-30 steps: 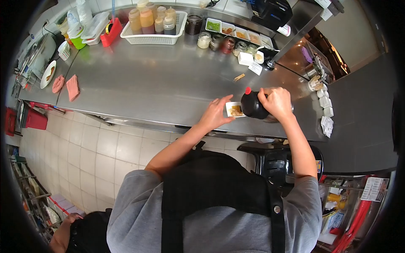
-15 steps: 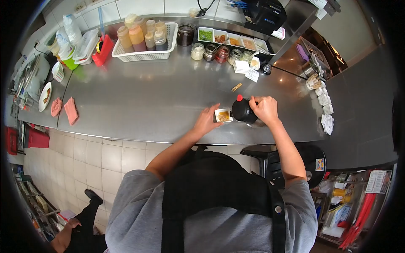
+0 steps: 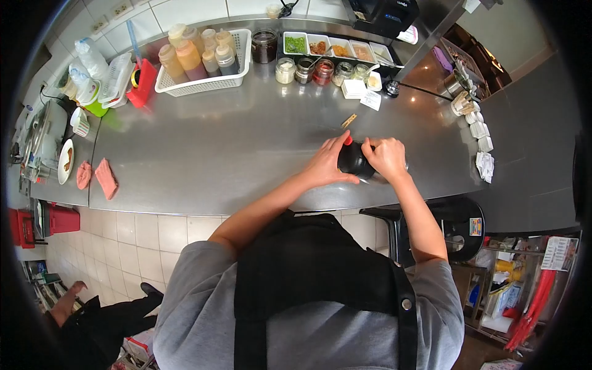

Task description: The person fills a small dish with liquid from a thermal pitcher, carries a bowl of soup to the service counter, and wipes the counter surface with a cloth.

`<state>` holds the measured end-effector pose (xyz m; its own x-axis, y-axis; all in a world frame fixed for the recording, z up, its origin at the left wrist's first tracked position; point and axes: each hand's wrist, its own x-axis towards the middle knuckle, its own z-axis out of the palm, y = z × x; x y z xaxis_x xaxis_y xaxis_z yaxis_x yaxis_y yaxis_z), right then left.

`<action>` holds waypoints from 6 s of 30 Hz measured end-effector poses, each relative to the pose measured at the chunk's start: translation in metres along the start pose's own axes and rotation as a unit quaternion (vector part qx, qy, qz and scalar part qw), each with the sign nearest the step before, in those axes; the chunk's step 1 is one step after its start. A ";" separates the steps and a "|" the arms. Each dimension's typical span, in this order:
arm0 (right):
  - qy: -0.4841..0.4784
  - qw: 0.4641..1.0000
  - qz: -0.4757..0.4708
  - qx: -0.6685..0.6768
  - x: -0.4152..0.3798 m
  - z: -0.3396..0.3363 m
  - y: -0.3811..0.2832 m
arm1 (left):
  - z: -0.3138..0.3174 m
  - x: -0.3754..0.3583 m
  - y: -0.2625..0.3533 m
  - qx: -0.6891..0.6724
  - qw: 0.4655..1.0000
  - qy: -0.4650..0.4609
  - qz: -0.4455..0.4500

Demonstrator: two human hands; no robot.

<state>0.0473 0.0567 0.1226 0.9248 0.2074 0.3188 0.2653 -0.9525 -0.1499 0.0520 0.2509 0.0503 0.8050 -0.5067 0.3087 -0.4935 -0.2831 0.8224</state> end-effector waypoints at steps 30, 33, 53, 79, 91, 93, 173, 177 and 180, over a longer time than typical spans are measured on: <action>0.063 0.880 0.128 0.453 -0.013 0.008 0.141 | 0.008 0.148 0.059 0.039 0.913 -0.294 0.281; 0.044 0.873 0.188 0.447 0.000 -0.008 0.121 | -0.002 0.138 0.052 0.083 0.919 -0.272 0.272; -0.033 0.997 -0.010 0.074 0.024 -0.007 0.040 | 0.015 -0.044 -0.049 0.120 0.989 0.002 -0.083; -0.008 0.990 -0.127 -0.052 0.035 0.004 0.032 | 0.020 -0.017 -0.025 0.006 0.993 0.033 -0.115; -0.008 0.986 -0.150 -0.071 0.037 -0.003 0.029 | 0.022 -0.014 -0.021 0.016 0.992 0.036 -0.121; -0.004 0.985 -0.155 -0.073 0.039 -0.004 0.029 | 0.023 -0.013 -0.021 0.019 0.992 0.035 -0.122; 0.006 0.996 0.025 0.087 0.076 -0.063 0.039 | -0.012 0.015 0.024 0.049 0.982 0.142 -0.111; 0.015 0.998 -0.014 0.060 0.080 -0.066 0.033 | -0.012 0.018 0.028 0.059 0.982 0.150 -0.093; 0.022 0.999 -0.036 0.026 0.083 -0.065 0.031 | -0.012 0.019 0.031 0.059 0.982 0.158 -0.081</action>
<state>0.1145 0.0294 0.2051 0.8901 0.2645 0.3711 0.3459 -0.9223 -0.1723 0.0561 0.2425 0.0872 0.9286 -0.1751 0.3272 -0.3711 -0.4412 0.8171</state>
